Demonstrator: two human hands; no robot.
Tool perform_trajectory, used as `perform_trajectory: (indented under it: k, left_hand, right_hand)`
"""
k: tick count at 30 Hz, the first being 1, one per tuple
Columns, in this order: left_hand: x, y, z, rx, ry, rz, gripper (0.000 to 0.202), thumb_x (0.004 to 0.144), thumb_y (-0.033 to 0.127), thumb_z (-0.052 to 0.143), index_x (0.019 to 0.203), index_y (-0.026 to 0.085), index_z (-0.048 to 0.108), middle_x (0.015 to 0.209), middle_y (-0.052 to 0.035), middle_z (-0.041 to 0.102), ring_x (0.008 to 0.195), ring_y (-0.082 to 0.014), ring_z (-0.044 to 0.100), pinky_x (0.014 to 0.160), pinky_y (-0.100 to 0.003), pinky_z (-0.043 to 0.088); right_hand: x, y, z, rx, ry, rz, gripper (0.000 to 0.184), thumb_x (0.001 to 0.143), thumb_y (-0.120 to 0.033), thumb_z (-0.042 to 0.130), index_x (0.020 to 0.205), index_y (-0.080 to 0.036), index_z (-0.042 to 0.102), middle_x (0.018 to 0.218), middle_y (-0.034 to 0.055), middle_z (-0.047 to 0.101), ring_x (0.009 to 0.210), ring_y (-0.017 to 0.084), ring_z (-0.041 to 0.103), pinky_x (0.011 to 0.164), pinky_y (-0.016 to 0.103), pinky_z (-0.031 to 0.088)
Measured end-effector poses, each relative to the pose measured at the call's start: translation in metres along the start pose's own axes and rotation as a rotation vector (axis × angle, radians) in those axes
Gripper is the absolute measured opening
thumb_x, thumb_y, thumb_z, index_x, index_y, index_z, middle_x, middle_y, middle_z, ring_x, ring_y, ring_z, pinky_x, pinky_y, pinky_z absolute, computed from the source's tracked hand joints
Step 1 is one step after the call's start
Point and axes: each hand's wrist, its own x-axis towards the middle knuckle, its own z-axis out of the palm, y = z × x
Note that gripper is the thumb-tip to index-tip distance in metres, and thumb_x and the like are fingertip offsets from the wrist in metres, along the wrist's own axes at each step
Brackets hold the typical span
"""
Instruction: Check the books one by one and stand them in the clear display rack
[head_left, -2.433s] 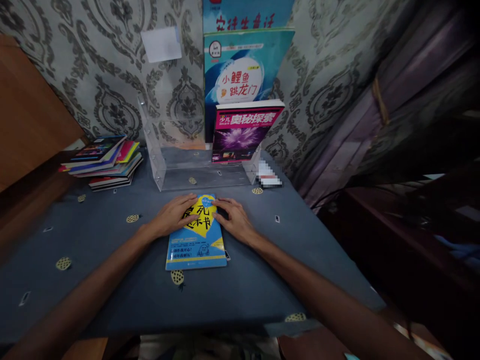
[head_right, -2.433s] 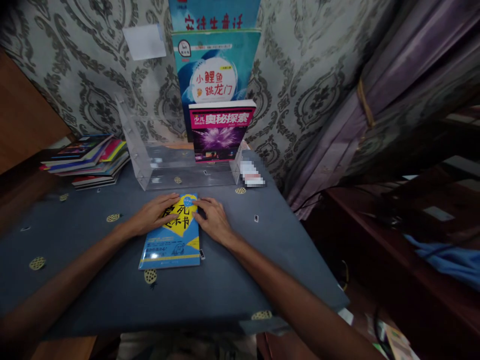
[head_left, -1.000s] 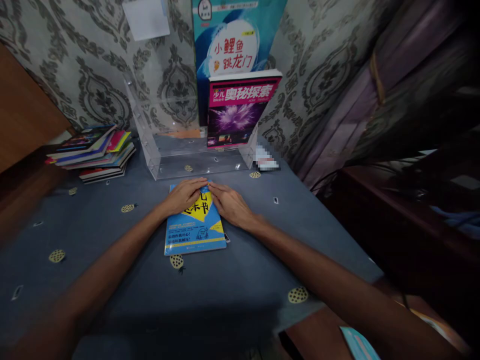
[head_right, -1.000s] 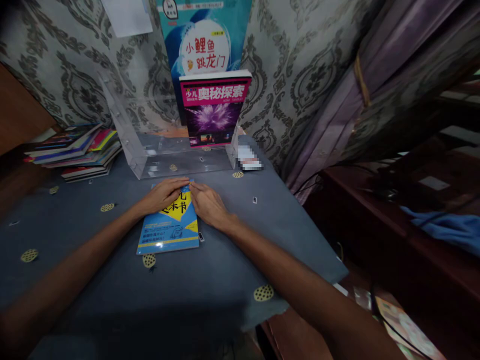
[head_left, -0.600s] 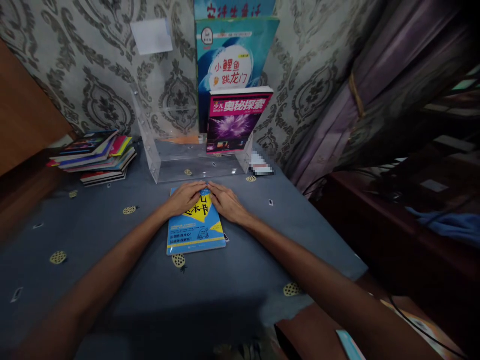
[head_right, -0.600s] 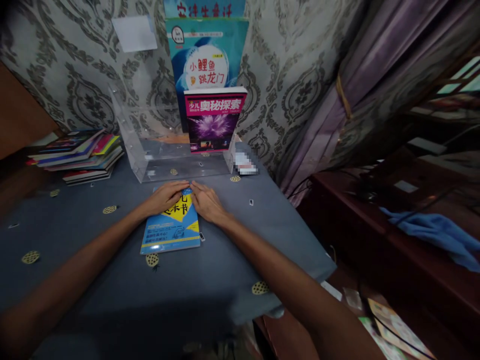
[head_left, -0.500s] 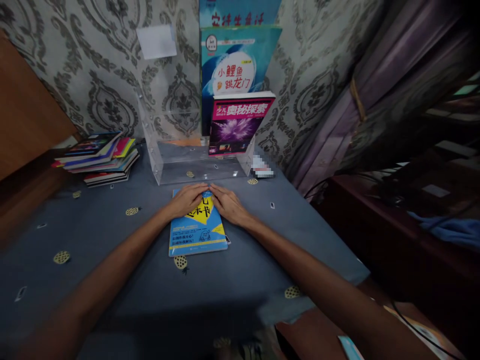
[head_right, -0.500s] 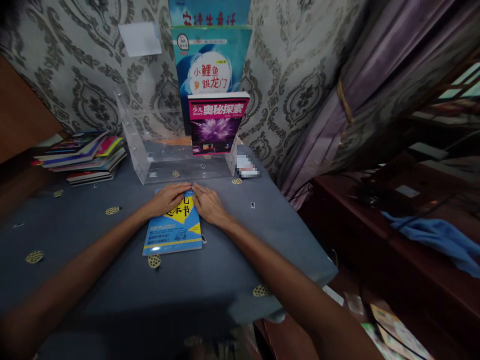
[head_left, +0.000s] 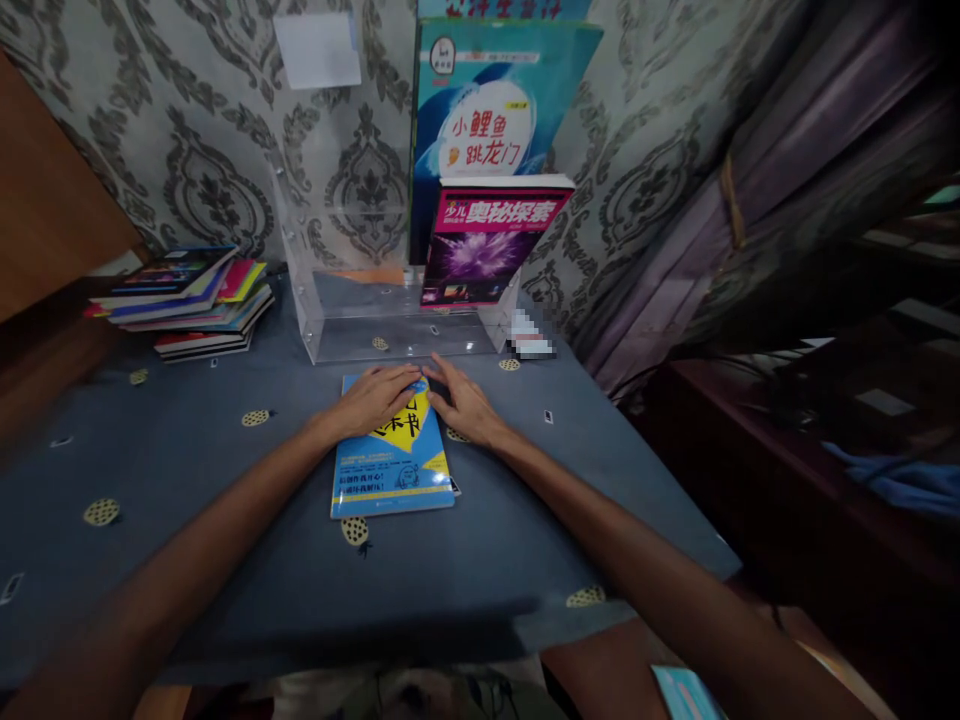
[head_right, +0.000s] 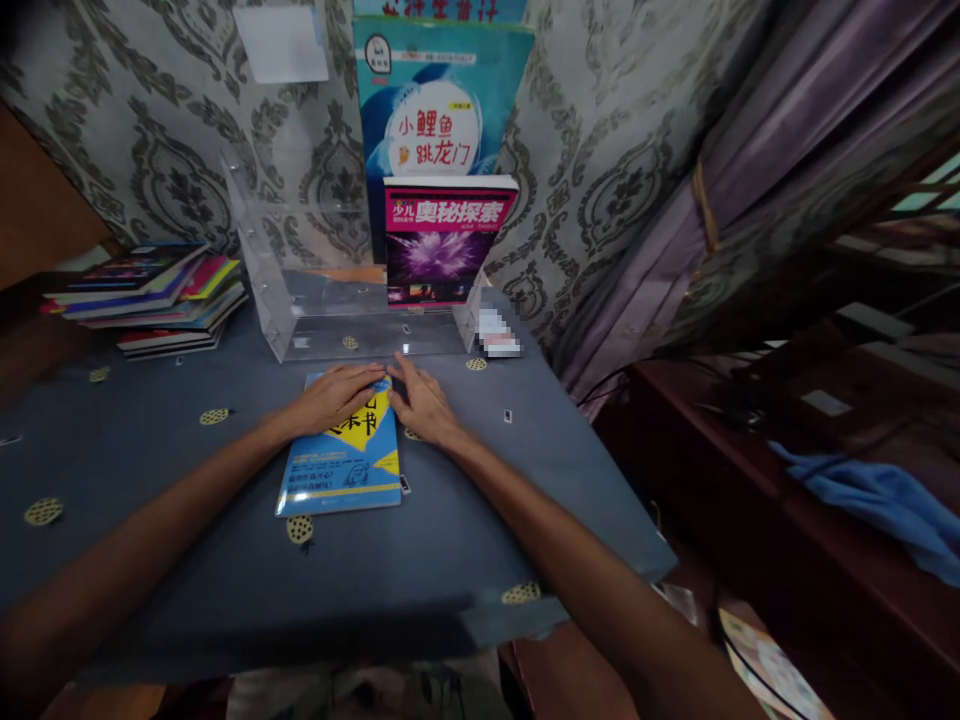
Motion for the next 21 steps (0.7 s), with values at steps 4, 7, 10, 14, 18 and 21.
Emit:
perform_trajectory:
  k: [4,7,10,14,18,21]
  left_hand:
    - [-0.001,0.002,0.001,-0.008,0.014,-0.004,0.043,0.104,0.037,0.034,0.141,0.023,0.049,0.149,-0.0069,0.052,0.138,-0.0222,0.047,0.112,-0.043,0.036]
    - [-0.002,0.002,0.001,-0.003,0.023,-0.004,0.044,0.104,0.037,0.033,0.142,0.022,0.049,0.151,-0.0074,0.05,0.139,-0.022,0.045,0.113,-0.044,0.035]
    - [-0.004,0.002,-0.001,0.013,0.01,0.04,0.043,0.104,0.033,0.032,0.141,0.021,0.051,0.151,-0.0078,0.051,0.142,-0.0206,0.043,0.114,-0.043,0.033]
    - [-0.003,0.003,-0.007,0.042,-0.022,0.114,0.041,0.103,0.031,0.035,0.136,0.023,0.057,0.146,-0.0072,0.055,0.139,-0.0209,0.047,0.112,-0.042,0.035]
    - [-0.002,0.008,-0.009,0.071,0.015,0.128,0.04,0.104,0.035,0.036,0.134,0.023,0.06,0.142,-0.0091,0.059,0.134,-0.0227,0.052,0.108,-0.043,0.038]
    - [-0.003,0.012,-0.008,0.115,0.042,0.128,0.039,0.104,0.036,0.037,0.133,0.022,0.06,0.141,-0.0102,0.06,0.133,-0.0241,0.053,0.108,-0.046,0.036]
  right_hand:
    - [0.0,-0.001,-0.001,-0.026,-0.009,0.005,0.069,0.091,-0.027,0.048,0.156,-0.018,0.025,0.142,0.0104,0.06,0.138,0.03,0.047,0.115,0.058,0.033]
    - [-0.002,-0.001,-0.003,-0.01,-0.024,-0.018,0.07,0.092,-0.028,0.046,0.157,-0.014,0.023,0.144,0.013,0.057,0.139,0.029,0.047,0.115,0.056,0.034]
    - [-0.003,0.002,-0.005,0.015,-0.048,-0.052,0.072,0.092,-0.029,0.047,0.157,-0.011,0.019,0.148,0.0159,0.053,0.141,0.028,0.044,0.116,0.054,0.033]
    - [-0.003,0.009,-0.005,0.036,-0.076,-0.096,0.075,0.092,-0.033,0.051,0.157,-0.014,0.019,0.15,0.0158,0.05,0.142,0.029,0.043,0.116,0.053,0.034]
    - [-0.001,0.017,-0.001,0.03,-0.066,-0.146,0.07,0.094,-0.037,0.051,0.155,-0.015,0.026,0.152,0.0169,0.048,0.141,0.03,0.045,0.114,0.055,0.035]
    - [-0.001,0.018,0.001,0.002,-0.047,-0.159,0.065,0.095,-0.039,0.051,0.153,-0.015,0.033,0.15,0.0173,0.05,0.139,0.031,0.047,0.113,0.056,0.037]
